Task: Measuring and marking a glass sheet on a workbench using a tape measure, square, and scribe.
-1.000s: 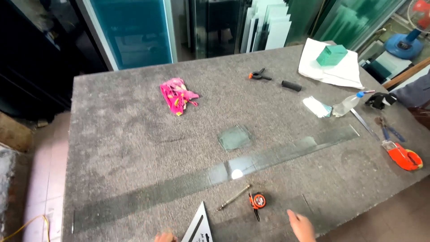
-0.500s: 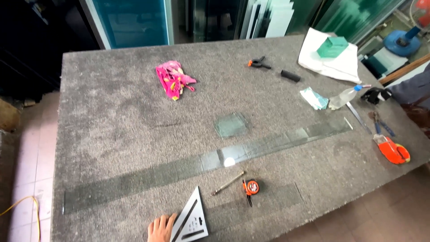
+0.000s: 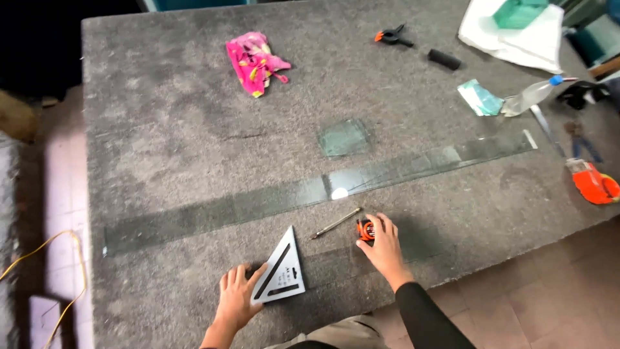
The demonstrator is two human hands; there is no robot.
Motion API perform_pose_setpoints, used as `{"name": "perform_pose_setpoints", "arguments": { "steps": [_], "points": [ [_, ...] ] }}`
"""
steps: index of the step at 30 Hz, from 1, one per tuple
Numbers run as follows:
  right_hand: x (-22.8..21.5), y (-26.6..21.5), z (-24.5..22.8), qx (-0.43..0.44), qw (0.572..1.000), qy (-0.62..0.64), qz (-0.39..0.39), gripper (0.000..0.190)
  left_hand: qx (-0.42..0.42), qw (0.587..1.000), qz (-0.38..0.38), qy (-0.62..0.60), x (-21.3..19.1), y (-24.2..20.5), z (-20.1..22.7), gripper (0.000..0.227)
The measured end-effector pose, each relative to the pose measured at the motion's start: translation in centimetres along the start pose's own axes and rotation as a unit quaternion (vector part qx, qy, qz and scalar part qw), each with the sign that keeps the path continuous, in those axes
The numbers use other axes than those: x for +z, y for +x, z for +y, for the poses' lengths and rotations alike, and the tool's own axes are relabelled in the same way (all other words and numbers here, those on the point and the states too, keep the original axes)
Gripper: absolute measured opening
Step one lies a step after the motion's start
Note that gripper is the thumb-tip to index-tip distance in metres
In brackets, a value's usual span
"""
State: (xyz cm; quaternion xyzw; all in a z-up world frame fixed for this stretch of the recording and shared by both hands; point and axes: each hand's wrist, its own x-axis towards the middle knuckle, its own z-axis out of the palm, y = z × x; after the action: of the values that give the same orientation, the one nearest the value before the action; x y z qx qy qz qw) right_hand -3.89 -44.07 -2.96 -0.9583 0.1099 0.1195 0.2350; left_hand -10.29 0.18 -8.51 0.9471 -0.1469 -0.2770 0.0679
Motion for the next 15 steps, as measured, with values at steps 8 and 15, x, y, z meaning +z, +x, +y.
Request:
{"name": "perform_pose_setpoints", "arguments": {
  "steps": [8, 15],
  "points": [
    [-2.0, 0.5, -4.3, 0.017, 0.997, -0.002, -0.074, 0.063, -0.037, 0.999, 0.014, -0.029, -4.9, -2.8, 5.1, 0.125],
    [-0.9, -8.2, -12.4, -0.066, 0.939, 0.081, -0.328, 0.07, 0.035, 0.73, -0.097, -0.676, 2.8, -0.6, 12.2, 0.024]
  ]
}}
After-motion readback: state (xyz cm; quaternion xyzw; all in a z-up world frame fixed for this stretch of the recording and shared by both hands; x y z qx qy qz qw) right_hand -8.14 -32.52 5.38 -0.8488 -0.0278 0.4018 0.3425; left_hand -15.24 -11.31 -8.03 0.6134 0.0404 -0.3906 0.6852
